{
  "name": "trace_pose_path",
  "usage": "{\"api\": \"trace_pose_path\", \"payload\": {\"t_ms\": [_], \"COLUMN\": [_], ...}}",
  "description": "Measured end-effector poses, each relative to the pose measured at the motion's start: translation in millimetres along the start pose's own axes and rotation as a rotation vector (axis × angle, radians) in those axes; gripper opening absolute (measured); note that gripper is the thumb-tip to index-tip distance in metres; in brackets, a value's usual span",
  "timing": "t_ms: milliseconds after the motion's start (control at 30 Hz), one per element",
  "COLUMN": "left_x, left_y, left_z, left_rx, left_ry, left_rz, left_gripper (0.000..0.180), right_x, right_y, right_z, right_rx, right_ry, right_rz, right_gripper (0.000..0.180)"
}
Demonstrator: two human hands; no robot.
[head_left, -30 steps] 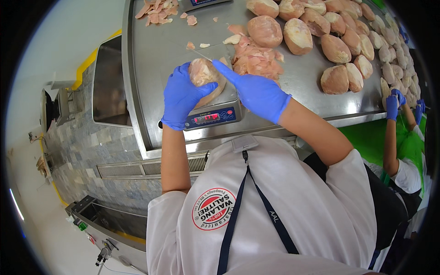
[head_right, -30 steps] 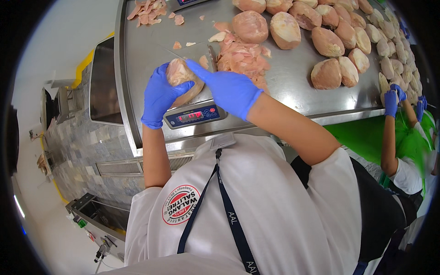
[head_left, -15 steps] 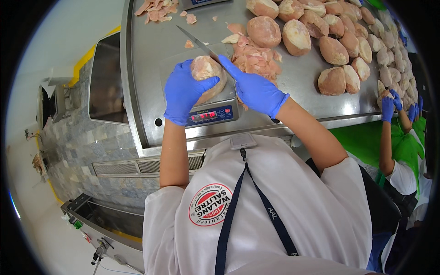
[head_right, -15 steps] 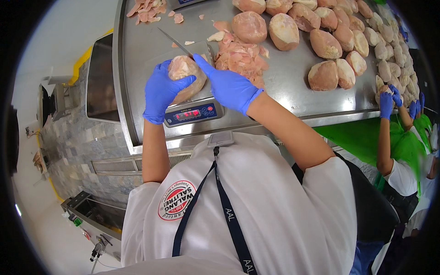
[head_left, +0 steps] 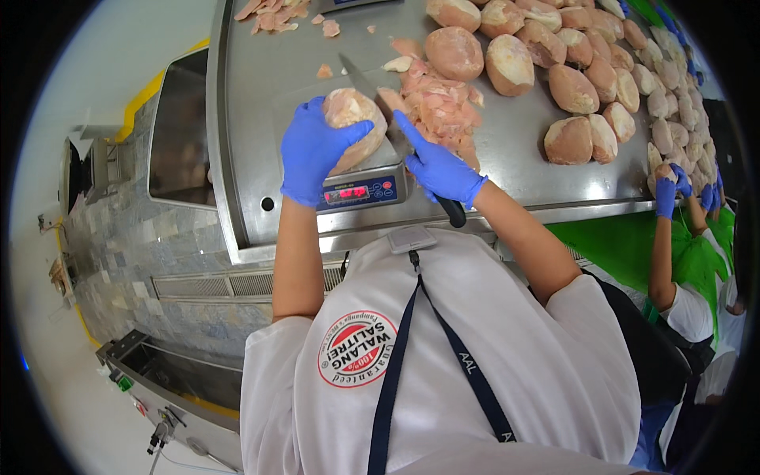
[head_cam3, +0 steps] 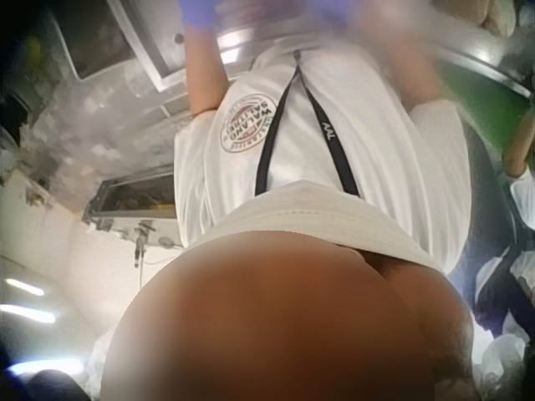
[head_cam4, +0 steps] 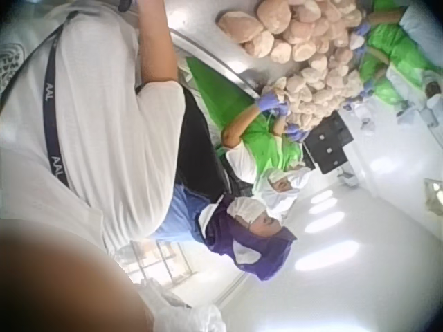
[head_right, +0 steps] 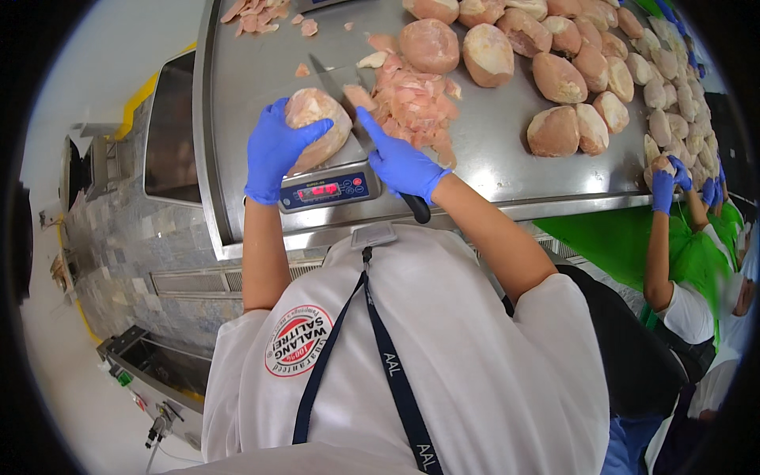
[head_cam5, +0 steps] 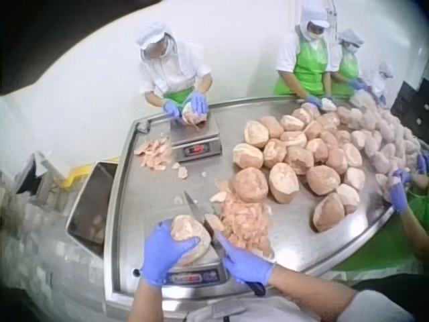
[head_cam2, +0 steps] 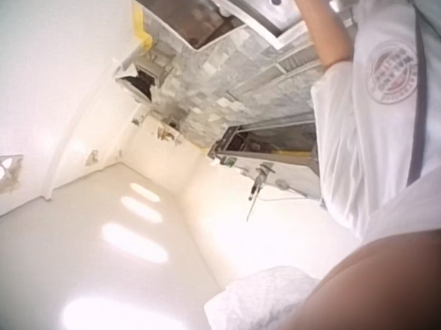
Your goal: The person trims fat and connective tissue from raw meat pieces using a knife on a digital scale. They repeatedly weigh each piece, trim it, and place the trimmed portions aside while coworkers handle other items nearby.
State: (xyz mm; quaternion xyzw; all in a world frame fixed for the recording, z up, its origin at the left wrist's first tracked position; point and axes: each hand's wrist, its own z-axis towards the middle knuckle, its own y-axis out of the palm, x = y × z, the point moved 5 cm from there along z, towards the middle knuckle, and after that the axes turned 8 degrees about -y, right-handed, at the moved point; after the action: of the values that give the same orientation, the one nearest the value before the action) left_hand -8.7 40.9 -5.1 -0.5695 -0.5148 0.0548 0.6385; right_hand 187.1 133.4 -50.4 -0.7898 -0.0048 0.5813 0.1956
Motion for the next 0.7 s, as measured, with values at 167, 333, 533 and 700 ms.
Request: {"api": "trace_pose_path", "payload": {"t_ms": [167,333,533,700], "left_x": [1.2,-8.0,-2.8,-12.8], "left_y": [-4.2,-8.7,-10.8,-5.7], "left_z": [4.5,23.7,34.3,42.0], "left_rx": [-0.049,-0.277,-0.438,-0.473], "left_ry": [0.062,0.119,0.131,0.147], "left_rz": [0.019,-0.039,-0.01,-0.008], "left_gripper": [0.086,0.089,0.09,0.087], "right_x": [-7.5,19.9,-10.7,14.8], "right_y": [-24.3,-60.6,-17.5,1.0], "right_z": [7.5,25.1,30.2,48.6], "right_rx": [-0.061,0.185,0.208,0.343], "right_ry": [0.083,0.002,-0.004,-0.117], "right_rz": [0.028,-0.045,0.315,0.532], "right_gripper": [0.076,0.081,0.102,0.081]}}
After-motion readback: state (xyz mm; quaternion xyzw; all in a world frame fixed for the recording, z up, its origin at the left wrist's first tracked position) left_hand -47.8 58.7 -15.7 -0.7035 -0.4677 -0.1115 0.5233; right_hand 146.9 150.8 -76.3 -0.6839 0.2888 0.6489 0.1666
